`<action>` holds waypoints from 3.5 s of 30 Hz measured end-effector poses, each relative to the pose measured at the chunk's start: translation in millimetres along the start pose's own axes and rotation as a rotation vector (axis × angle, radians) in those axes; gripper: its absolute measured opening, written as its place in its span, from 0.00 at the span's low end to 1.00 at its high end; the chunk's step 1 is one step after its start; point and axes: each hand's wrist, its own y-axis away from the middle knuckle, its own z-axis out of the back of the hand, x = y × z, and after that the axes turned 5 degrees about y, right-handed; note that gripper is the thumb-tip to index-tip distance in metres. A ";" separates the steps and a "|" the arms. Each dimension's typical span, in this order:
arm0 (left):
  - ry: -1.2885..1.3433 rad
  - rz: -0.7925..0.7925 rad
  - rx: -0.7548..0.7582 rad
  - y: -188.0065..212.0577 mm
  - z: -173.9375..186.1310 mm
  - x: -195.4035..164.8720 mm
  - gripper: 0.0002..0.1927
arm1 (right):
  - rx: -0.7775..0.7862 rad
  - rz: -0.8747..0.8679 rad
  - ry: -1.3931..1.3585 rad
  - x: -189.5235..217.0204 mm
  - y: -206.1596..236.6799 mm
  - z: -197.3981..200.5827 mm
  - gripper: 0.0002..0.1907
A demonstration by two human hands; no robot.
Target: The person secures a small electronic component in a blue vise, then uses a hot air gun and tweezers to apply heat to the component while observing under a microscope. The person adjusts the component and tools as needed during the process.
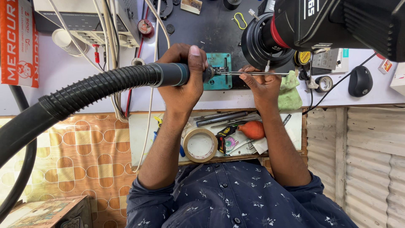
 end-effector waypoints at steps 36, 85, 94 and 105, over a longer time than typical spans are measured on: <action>0.000 -0.002 -0.006 -0.5 2.6 1.0 0.10 | -0.005 0.014 0.031 0.0 -1.4 -0.9 0.11; -0.030 -0.013 0.000 0.4 0.5 -1.8 0.11 | -0.002 0.017 0.044 -0.4 -1.0 -0.9 0.10; -0.017 -0.008 0.007 1.3 -0.7 -1.7 0.11 | -0.004 0.003 0.041 0.2 -1.2 -1.0 0.10; 0.008 0.002 -0.002 3.2 -2.5 3.3 0.10 | -0.004 0.015 0.057 -0.9 -0.7 0.7 0.10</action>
